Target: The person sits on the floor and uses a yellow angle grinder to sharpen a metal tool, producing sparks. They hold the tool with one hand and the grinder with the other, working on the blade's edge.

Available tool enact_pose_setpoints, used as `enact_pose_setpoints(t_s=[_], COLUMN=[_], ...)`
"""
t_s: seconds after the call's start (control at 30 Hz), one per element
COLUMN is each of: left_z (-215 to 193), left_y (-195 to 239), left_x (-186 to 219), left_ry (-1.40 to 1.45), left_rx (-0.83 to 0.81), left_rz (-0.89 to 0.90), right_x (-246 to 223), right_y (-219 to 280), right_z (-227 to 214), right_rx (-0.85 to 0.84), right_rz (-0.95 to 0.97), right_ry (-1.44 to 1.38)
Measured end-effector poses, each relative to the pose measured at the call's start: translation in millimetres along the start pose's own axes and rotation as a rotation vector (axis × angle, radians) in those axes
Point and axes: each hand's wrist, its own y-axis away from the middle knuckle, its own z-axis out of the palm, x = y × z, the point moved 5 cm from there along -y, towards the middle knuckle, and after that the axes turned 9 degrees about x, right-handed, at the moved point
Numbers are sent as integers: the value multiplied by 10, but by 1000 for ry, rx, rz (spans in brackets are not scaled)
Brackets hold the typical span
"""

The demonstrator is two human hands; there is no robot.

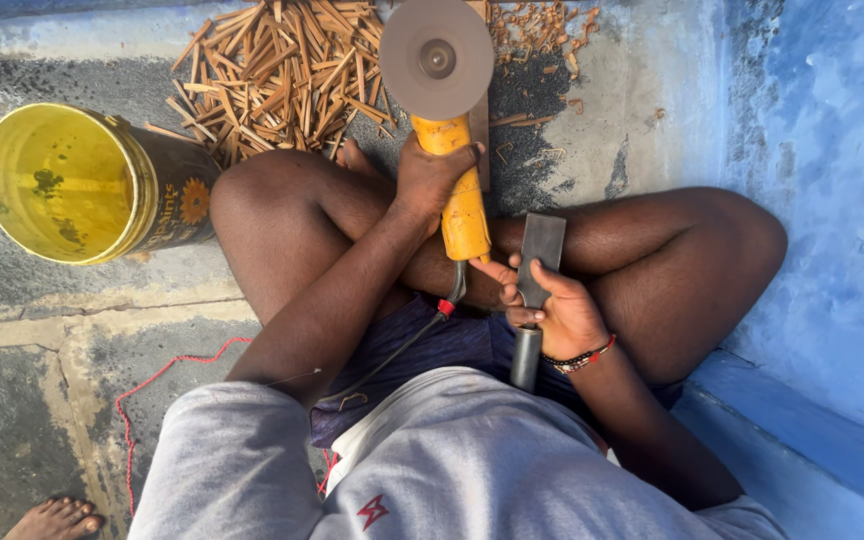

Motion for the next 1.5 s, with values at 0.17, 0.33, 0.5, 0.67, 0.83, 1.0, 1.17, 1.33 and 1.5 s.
enact_pose_setpoints(t_s=[0.17,0.33,0.5,0.67,0.83,1.0,1.17,1.33,1.5], left_z=[1,9,2,-13,57,66,88,135,172], left_y=[19,21,-17,-48,5,47,58,113,171], left_x=[74,79,30,-35,-167,-235,-209,-221,-169], left_ry=[15,93,141,168,106,128,118,61,-10], left_rx=[24,22,46,37,-67,-120,-158,-201,-289], left_rz=[-50,-101,-151,-160,-100,-160,-158,-155,-103], right_x=[22,16,-13,-132,-410,-498,-297,-211,-190], right_y=[9,57,140,177,31,-335,-515,-476,-386], right_z=[-4,66,277,398,164,153,234,437,596], right_rx=[-54,5,-55,4,300,318,292,190,201], right_rz=[-47,-110,-237,-267,-459,-607,-597,-529,-569], right_ry=[22,126,281,457,705,635,705,742,689])
